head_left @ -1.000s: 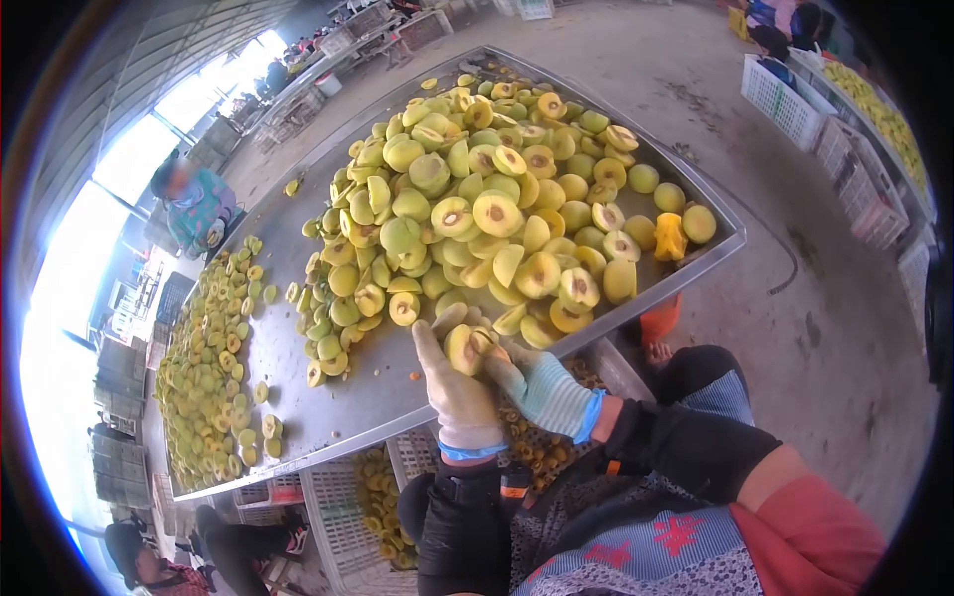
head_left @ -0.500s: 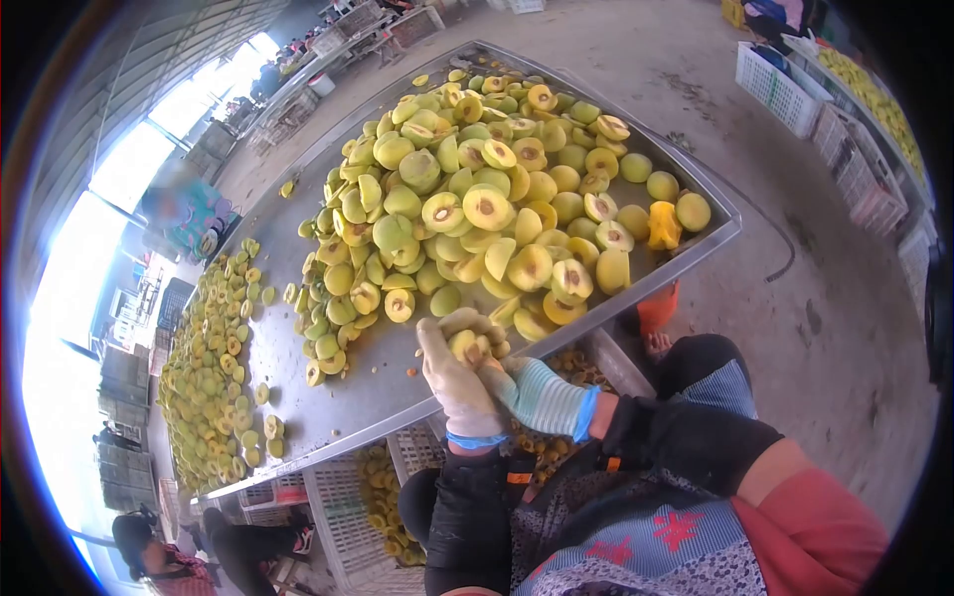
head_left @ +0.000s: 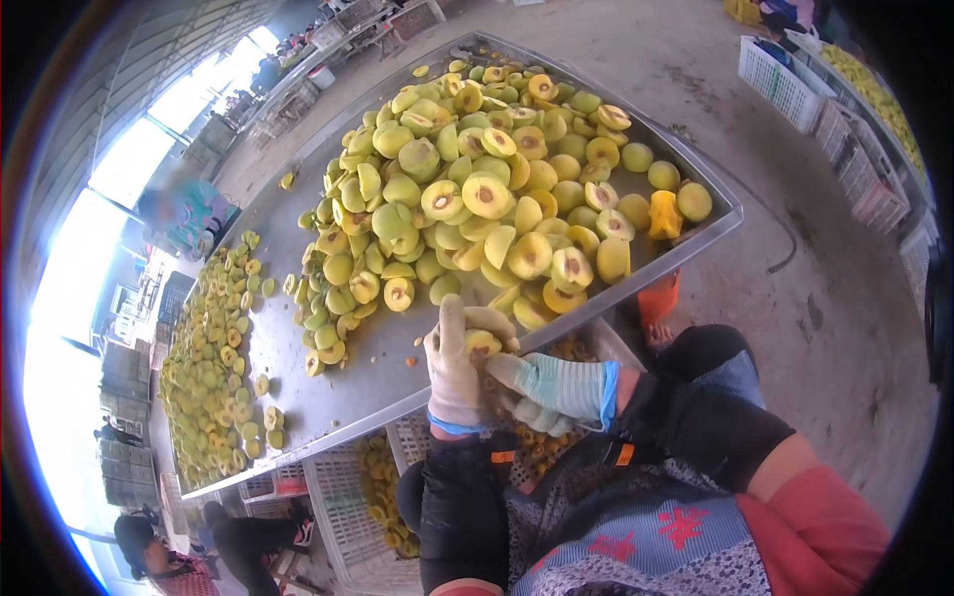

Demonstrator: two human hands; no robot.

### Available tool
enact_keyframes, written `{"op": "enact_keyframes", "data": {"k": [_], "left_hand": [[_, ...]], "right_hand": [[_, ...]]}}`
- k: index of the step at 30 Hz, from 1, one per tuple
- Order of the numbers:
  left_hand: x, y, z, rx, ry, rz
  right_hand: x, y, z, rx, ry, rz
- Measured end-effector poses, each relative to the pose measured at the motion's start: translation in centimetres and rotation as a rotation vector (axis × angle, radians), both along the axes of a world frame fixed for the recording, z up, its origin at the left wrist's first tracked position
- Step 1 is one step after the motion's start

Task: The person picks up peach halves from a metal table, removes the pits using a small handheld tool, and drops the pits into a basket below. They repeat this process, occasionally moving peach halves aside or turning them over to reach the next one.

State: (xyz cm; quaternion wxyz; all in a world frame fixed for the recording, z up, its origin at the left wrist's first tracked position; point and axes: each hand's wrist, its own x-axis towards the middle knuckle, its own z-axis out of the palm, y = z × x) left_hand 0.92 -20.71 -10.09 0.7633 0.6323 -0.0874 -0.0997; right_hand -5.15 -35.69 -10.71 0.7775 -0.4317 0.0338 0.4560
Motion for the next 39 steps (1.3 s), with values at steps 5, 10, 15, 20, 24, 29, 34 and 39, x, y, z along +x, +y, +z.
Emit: {"op": "enact_keyframes", "data": {"k": [5, 10, 15, 20, 24, 29, 34, 39], "left_hand": [[-0.9, -0.7, 0.7, -0.455, 0.342, -0.069], [-1.6, -1.5, 2.3, -0.536, 0.501, 0.090], [0.2, 7.4, -0.7, -0.909, 0.321, -0.030], [-4.3, 20.2, 1.4, 0.465, 0.221, 0.885], [-3.7, 20.0, 2.6, 1.529, -0.033, 0.914], [5.6, 12.0, 2.3, 1.123, -0.121, 0.430], [13.6, 6.4, -3.3, 1.421, 0.017, 0.442], [13.0, 6.9, -4.6, 0.683, 0.100, 0.279]], "right_hand": [[-0.1, 0.1, -0.3, 0.219, 0.042, 0.116], [-0.7, 1.1, -0.8, 0.228, 0.046, 0.045], [-2.8, 0.8, -0.1, 0.233, 0.055, 0.140], [-3.3, 0.6, -0.3, 0.297, 0.077, 0.222], [-2.8, 0.6, 0.8, 0.172, -0.016, 0.229], [-2.1, 1.0, 1.0, 0.055, -0.078, 0.074], [-1.1, 0.7, 0.8, -0.038, -0.078, -0.032], [-0.2, 2.0, -1.9, -0.148, -0.444, -0.352]]}}
